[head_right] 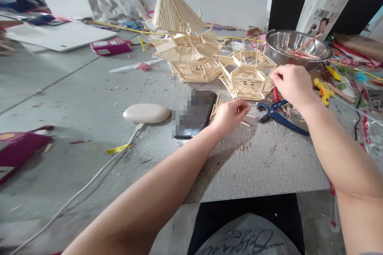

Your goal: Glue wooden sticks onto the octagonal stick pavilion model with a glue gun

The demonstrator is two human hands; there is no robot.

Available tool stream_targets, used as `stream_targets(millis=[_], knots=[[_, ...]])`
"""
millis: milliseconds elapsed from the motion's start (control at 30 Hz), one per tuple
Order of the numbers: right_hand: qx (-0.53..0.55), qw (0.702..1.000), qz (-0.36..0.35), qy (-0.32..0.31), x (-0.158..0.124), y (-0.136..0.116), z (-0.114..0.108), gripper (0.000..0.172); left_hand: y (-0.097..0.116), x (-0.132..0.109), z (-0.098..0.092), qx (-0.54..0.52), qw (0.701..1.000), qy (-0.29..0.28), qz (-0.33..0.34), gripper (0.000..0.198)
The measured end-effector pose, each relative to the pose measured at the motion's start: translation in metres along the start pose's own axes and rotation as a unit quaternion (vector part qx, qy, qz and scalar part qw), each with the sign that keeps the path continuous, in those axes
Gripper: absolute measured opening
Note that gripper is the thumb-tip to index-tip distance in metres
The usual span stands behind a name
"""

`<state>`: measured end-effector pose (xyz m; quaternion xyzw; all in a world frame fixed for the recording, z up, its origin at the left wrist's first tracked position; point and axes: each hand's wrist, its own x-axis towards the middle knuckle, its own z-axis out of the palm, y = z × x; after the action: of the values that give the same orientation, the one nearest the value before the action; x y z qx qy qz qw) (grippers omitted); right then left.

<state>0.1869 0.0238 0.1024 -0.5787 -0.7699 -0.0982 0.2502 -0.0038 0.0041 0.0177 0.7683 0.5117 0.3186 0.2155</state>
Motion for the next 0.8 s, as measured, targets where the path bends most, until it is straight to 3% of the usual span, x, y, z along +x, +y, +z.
stream_targets(millis=[133,300,667,800], knots=[[0.012,0.999,0.02,-0.025,-0.032,0.011,0.023,0.019,-0.004,0.0,-0.004,0.166,0.983,-0.044,0.06,0.017],[0.031,0.999,0.019,-0.014,-0.052,0.018,0.043,0.021,-0.011,-0.001,-0.004,0.262,0.955,-0.104,0.091,0.019],[0.054,0.995,-0.039,-0.068,-0.066,0.004,0.058,0.023,-0.011,0.002,-0.004,0.287,0.943,-0.133,0.1,0.015],[0.121,0.989,-0.039,-0.08,-0.068,-0.005,0.059,0.023,-0.007,0.002,-0.004,0.233,0.962,-0.104,0.096,0.016]])
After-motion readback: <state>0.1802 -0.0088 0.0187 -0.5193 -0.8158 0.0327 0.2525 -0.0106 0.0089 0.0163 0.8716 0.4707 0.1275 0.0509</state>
